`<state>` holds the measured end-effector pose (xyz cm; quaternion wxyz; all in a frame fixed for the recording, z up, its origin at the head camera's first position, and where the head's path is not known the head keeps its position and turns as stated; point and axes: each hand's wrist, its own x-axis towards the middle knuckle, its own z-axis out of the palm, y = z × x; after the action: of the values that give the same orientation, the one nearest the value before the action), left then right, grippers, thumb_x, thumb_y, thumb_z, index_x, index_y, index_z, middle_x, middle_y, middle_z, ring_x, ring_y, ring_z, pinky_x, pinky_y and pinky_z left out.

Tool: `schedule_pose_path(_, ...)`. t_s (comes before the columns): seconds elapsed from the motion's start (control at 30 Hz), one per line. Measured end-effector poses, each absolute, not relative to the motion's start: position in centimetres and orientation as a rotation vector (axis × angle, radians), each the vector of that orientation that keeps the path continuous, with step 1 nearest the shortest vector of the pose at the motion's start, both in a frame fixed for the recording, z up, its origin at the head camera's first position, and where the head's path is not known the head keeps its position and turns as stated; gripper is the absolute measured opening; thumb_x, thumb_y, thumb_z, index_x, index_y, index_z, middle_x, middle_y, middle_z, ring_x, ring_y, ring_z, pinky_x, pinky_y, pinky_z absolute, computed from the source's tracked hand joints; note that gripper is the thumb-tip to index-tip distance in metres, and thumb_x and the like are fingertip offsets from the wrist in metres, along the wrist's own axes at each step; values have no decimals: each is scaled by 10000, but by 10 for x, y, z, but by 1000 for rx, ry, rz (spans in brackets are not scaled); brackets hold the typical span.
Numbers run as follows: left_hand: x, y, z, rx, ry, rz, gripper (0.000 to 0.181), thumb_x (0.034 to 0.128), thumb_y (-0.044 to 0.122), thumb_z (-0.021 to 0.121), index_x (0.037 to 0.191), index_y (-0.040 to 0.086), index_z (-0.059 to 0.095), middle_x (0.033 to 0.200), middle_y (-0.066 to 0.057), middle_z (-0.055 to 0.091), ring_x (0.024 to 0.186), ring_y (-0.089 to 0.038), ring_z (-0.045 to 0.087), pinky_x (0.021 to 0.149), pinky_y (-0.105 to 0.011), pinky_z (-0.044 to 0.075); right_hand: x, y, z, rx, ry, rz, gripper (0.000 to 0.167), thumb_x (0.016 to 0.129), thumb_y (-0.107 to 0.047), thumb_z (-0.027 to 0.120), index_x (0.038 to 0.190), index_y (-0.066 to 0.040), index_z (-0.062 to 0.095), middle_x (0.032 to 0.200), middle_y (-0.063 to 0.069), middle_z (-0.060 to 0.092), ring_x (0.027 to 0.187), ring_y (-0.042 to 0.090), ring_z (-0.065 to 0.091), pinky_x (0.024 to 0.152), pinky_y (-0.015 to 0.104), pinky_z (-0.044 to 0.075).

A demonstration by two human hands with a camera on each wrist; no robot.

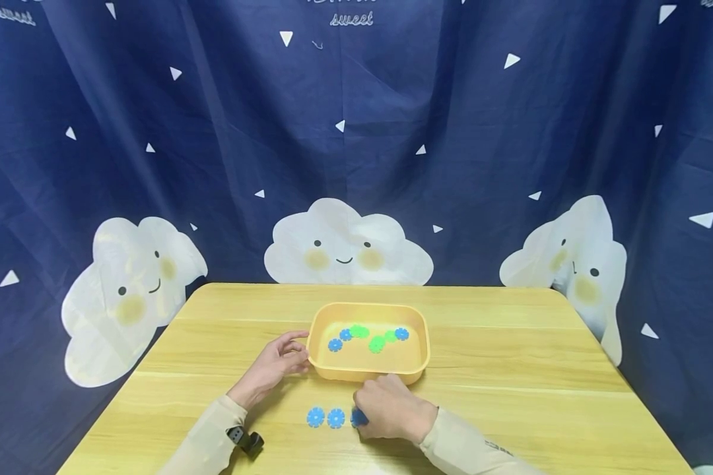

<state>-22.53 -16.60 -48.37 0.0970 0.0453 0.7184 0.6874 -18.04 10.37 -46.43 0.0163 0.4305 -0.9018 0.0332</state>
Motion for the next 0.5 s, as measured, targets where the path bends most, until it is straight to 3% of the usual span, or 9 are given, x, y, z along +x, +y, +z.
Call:
schedule_pose_path(0.33, -225, -167, -483, 148, 2123, 2031, 521, 984, -7, 622, 1462, -69, 427, 1010, -99, 623, 850, -184, 676, 833, -389, 639, -180, 103, -463, 1339, -2803, 84, 493, 806, -316, 831, 601, -257, 386, 561, -147, 271, 497, 29, 205, 422, 186, 179)
schedule_pose_path(0.5, -225, -167, -483, 147, 2124, 2032, 517, 985, -8, 620, 1461, -70, 428, 1023, -122, 625, 856, -188, 676, 828, -382, 639, -179, 105, -462, 1328, -2827, 124, 363, 806, -357, 842, 650, -256, 530, 557, -160, 308, 497, 17, 234, 422, 182, 200)
